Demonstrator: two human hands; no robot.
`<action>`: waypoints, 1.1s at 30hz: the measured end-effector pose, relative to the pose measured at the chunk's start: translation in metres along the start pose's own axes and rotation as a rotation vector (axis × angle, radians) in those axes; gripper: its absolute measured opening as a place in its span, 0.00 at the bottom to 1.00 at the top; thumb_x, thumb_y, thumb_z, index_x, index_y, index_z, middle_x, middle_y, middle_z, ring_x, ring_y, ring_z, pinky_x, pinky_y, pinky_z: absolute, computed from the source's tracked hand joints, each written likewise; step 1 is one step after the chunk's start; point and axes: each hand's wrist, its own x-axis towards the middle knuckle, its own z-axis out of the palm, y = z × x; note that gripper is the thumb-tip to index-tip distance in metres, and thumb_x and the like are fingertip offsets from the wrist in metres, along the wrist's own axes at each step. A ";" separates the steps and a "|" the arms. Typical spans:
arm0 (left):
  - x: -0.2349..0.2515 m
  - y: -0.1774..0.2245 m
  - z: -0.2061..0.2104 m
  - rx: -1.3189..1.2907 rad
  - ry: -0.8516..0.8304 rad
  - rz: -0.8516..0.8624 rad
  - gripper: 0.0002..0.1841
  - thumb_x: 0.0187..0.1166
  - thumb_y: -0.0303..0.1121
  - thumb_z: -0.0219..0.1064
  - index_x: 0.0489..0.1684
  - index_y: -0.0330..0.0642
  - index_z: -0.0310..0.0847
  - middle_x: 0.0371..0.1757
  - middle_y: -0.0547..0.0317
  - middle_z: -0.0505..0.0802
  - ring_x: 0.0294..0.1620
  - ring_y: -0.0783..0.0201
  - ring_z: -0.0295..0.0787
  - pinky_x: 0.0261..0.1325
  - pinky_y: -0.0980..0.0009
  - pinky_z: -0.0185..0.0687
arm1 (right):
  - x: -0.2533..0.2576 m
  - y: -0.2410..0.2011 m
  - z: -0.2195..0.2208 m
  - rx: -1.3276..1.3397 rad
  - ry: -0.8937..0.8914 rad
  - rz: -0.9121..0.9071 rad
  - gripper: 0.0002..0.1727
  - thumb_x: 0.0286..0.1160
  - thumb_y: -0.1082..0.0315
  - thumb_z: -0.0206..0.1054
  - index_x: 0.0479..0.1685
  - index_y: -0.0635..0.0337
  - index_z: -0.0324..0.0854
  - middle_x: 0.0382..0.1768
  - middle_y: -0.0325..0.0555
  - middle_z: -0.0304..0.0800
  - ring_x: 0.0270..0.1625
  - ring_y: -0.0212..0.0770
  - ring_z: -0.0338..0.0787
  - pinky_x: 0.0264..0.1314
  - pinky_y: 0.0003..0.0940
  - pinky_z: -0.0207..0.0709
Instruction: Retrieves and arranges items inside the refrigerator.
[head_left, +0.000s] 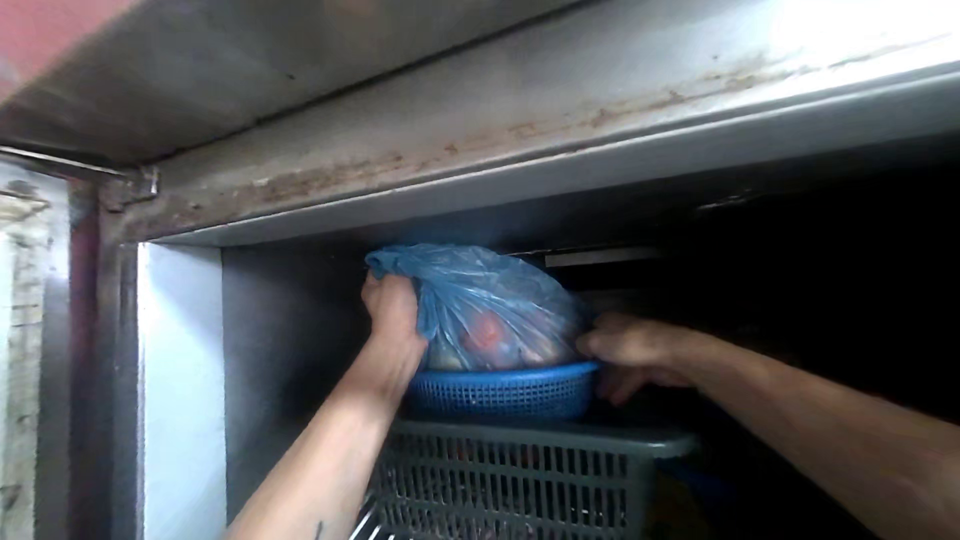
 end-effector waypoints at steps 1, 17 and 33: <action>0.000 0.000 0.000 -0.039 -0.016 0.009 0.09 0.87 0.31 0.60 0.59 0.42 0.78 0.44 0.56 0.91 0.45 0.65 0.91 0.48 0.64 0.90 | -0.003 0.003 0.003 0.130 0.016 -0.004 0.19 0.88 0.63 0.59 0.68 0.67 0.74 0.54 0.65 0.86 0.47 0.55 0.93 0.48 0.48 0.89; -0.042 0.028 -0.009 -0.221 -0.190 0.304 0.11 0.85 0.24 0.59 0.61 0.42 0.76 0.45 0.62 0.91 0.46 0.72 0.91 0.50 0.72 0.92 | -0.009 0.016 0.010 0.720 0.429 -0.184 0.05 0.74 0.70 0.70 0.39 0.63 0.81 0.27 0.46 0.83 0.25 0.37 0.80 0.27 0.34 0.76; -0.076 0.067 -0.016 0.238 -0.493 0.618 0.21 0.65 0.17 0.70 0.55 0.47 0.80 0.43 0.74 0.92 0.44 0.80 0.91 0.48 0.78 0.92 | 0.015 -0.028 -0.058 0.718 0.250 -0.366 0.01 0.70 0.72 0.65 0.36 0.58 0.82 0.29 0.43 0.88 0.30 0.34 0.87 0.30 0.32 0.82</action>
